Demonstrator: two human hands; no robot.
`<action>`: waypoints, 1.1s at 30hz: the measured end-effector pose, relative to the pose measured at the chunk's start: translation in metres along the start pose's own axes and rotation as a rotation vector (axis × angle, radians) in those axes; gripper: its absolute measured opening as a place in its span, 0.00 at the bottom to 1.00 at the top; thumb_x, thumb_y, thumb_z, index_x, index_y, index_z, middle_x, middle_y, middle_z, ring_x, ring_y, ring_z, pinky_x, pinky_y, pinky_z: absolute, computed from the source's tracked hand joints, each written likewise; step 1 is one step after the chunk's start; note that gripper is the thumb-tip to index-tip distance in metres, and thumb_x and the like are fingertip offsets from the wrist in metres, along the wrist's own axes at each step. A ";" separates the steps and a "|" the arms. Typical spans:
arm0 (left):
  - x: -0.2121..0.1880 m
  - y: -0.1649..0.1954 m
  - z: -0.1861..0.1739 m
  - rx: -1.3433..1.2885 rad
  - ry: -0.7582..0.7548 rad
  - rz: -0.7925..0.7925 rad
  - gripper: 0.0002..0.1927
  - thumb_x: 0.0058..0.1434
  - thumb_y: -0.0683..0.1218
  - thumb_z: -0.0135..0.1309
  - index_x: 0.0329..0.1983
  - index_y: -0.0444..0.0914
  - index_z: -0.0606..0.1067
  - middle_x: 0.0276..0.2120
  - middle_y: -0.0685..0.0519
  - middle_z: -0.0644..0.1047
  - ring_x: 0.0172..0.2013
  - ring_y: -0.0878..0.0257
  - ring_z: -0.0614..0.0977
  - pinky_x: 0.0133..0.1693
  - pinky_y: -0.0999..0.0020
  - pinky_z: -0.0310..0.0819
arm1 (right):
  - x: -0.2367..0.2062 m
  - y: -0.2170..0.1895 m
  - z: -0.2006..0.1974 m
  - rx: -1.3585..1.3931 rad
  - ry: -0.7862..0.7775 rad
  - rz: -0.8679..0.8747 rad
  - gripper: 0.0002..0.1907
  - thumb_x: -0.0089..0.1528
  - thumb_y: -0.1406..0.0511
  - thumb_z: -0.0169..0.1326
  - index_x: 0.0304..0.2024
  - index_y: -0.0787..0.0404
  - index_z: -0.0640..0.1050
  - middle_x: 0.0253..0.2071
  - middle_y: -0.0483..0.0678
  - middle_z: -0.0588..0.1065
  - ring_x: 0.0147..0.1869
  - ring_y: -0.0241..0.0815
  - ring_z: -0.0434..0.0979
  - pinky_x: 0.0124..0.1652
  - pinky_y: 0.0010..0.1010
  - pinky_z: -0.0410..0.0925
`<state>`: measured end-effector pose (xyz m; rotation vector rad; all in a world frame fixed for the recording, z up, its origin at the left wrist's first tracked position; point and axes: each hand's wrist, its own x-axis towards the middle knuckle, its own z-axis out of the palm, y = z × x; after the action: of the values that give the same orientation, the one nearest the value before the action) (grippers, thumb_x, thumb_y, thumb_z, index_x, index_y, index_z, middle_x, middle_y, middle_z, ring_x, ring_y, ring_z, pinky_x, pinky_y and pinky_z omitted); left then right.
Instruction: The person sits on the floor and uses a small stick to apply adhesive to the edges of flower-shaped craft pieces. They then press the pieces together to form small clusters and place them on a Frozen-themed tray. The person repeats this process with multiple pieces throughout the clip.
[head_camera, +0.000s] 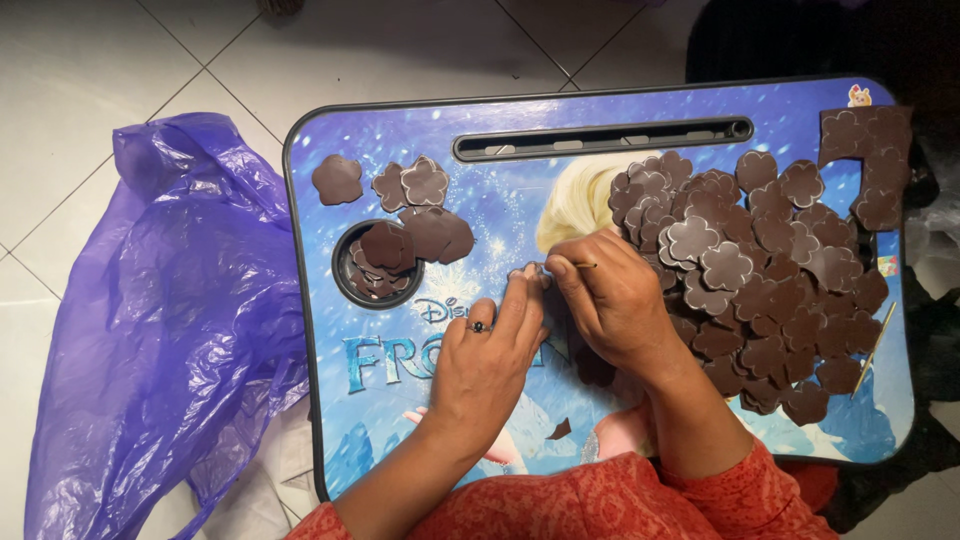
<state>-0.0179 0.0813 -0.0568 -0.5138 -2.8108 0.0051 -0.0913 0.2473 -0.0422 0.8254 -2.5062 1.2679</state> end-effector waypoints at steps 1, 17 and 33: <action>0.000 0.000 0.000 0.002 -0.002 0.001 0.28 0.65 0.56 0.54 0.66 0.40 0.71 0.60 0.55 0.72 0.41 0.64 0.74 0.35 0.71 0.66 | 0.000 0.000 0.000 0.000 0.000 0.005 0.03 0.68 0.71 0.55 0.40 0.66 0.76 0.36 0.52 0.76 0.38 0.52 0.76 0.41 0.37 0.68; 0.005 0.001 -0.006 -0.119 -0.029 -0.008 0.31 0.62 0.58 0.57 0.66 0.41 0.72 0.61 0.55 0.73 0.41 0.61 0.75 0.38 0.68 0.69 | -0.010 0.006 -0.010 0.036 -0.022 0.051 0.03 0.69 0.70 0.54 0.40 0.65 0.76 0.36 0.51 0.76 0.39 0.50 0.77 0.40 0.36 0.70; 0.011 -0.005 -0.008 -0.241 -0.006 -0.019 0.26 0.63 0.54 0.58 0.63 0.41 0.74 0.57 0.56 0.75 0.38 0.59 0.77 0.40 0.64 0.72 | -0.016 0.008 -0.013 -0.004 -0.012 0.034 0.03 0.68 0.71 0.55 0.39 0.65 0.76 0.36 0.52 0.76 0.38 0.51 0.76 0.39 0.38 0.69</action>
<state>-0.0273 0.0804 -0.0456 -0.5399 -2.8377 -0.3406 -0.0841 0.2679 -0.0465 0.7952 -2.5423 1.2717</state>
